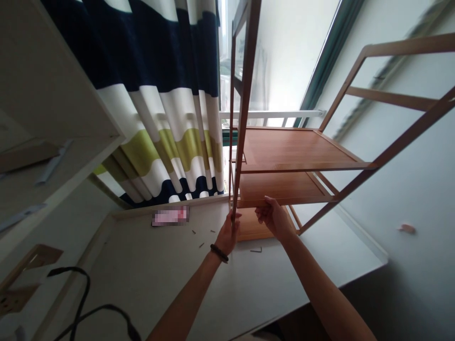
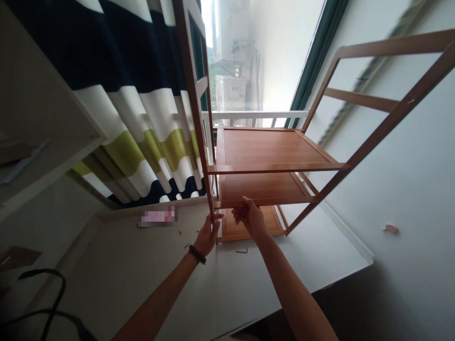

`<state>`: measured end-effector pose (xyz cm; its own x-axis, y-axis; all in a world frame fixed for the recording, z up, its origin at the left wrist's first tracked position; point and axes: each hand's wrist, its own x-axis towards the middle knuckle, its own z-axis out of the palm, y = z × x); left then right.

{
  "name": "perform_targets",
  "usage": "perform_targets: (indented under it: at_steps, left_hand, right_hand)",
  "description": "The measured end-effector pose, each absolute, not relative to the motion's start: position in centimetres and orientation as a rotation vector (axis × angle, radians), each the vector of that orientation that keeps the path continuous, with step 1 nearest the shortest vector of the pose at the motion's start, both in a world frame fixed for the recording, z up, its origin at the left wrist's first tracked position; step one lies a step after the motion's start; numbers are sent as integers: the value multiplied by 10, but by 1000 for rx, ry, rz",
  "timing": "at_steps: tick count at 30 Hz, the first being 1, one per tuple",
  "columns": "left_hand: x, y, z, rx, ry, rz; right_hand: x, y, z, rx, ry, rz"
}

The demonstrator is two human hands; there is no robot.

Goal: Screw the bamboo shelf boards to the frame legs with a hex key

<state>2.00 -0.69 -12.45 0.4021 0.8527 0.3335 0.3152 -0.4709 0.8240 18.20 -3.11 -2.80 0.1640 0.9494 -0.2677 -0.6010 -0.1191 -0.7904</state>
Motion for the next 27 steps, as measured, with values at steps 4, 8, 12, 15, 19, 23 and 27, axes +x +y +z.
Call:
perform_targets:
  at_steps: [4, 8, 12, 15, 19, 23, 27]
  left_hand:
    - [27, -6, -132, 1897, 1040, 1052]
    - [25, -4, -134, 1884, 1036, 1040]
    - [23, -3, -132, 1868, 1027, 1020]
    - [23, -1, -132, 1843, 1013, 1015]
    - [23, 1, -136, 1801, 995, 1030]
    - [27, 2, -141, 1770, 1005, 1080]
    - [30, 1, -147, 1755, 1038, 1140]
  right_hand:
    - [181, -31, -32, -964, -491, 1354]
    - [183, -32, -34, -993, -557, 1388]
    - [187, -35, -32, -1038, -616, 1395]
    - [190, -36, -33, -1057, -657, 1358]
    - [192, -35, -39, -1086, -744, 1291]
    - [191, -31, -45, -1104, -773, 1229]
    - [189, -29, -49, -1101, -772, 1197]
